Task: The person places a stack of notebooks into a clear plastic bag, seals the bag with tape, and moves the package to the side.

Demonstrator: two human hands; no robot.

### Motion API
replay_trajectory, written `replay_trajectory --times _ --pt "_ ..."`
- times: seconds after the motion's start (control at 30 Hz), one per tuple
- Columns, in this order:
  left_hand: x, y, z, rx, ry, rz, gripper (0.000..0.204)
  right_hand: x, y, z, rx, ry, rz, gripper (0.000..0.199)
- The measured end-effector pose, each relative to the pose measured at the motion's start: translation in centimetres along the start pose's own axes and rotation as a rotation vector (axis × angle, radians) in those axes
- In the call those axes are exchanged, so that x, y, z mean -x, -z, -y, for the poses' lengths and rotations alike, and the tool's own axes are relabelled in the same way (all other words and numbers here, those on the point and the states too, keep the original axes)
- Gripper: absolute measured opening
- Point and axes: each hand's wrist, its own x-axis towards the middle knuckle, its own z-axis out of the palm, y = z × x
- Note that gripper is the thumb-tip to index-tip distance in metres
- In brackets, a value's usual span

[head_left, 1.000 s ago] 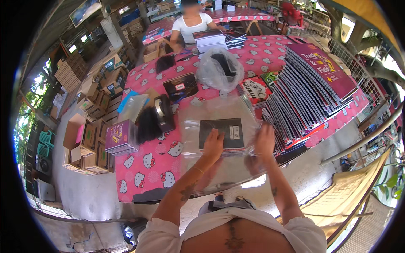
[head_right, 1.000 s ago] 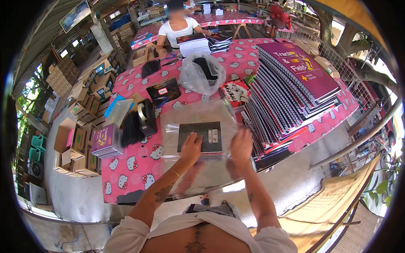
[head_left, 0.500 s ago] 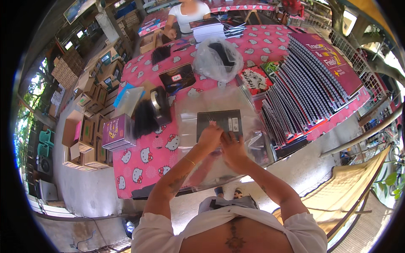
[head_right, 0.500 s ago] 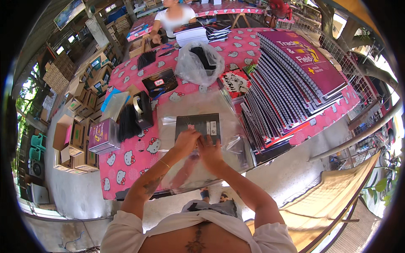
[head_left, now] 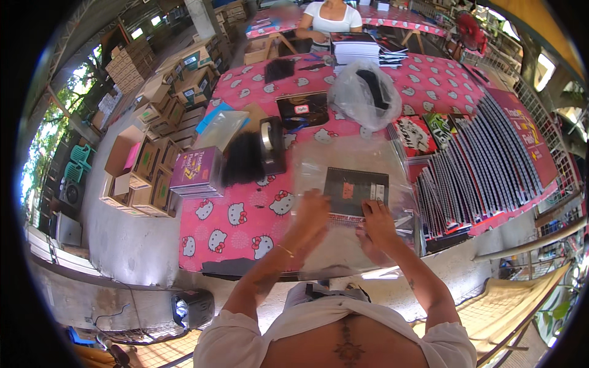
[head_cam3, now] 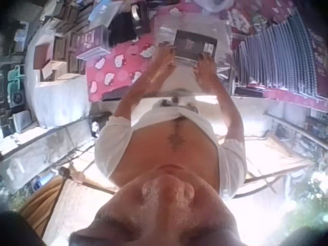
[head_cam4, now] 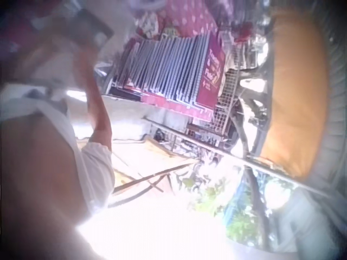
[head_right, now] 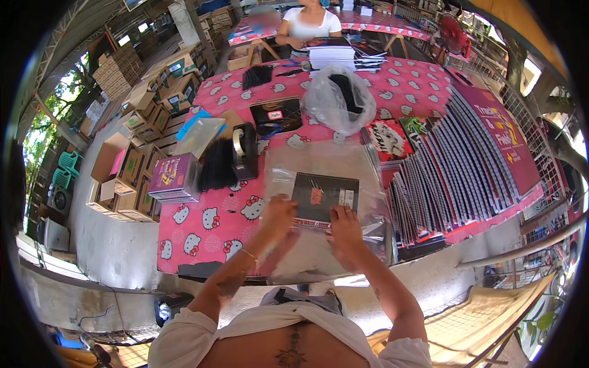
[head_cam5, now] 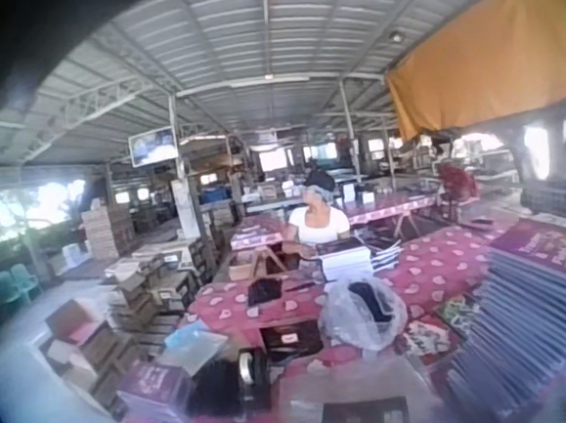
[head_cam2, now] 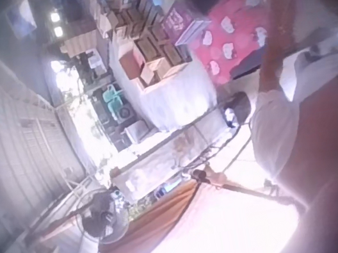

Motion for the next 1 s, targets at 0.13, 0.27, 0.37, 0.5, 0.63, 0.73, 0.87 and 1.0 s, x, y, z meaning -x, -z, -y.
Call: replay_trajectory --times 0.13,0.27,0.37,0.5,0.63,0.73,0.87,1.0 --pt "-2.1 4.4 15.0 0.086 0.386 -0.286 0.016 -0.3 0.0 1.1 0.041 0.065 -0.114 0.061" --pt "-6.4 6.0 19.7 0.809 0.866 -0.302 0.017 -0.5 -0.4 0.8 0.038 0.042 -0.104 0.054" --pt "-6.5 5.4 19.7 1.13 1.012 -0.205 0.013 -0.5 -0.5 0.8 0.051 0.04 -0.119 0.05" --pt "-2.9 1.6 17.8 1.479 0.879 -0.471 0.011 -0.2 -0.7 0.1 0.089 0.04 -0.15 0.049" --pt "-1.6 2.1 19.3 1.007 0.783 -0.488 0.01 -0.6 0.4 1.3 0.067 0.085 -0.111 0.055" --pt "-4.6 6.1 15.5 -0.137 0.866 -0.111 0.012 0.0 2.2 1.1 0.136 0.072 -0.082 0.061" --pt "-3.6 5.3 7.9 0.553 0.45 -0.003 0.022 0.3 0.7 0.5 0.161 0.117 -0.153 0.059" --pt "-4.9 0.8 -3.1 0.678 0.422 0.269 0.023 -0.2 1.5 -0.3 0.081 0.157 -0.131 0.06"
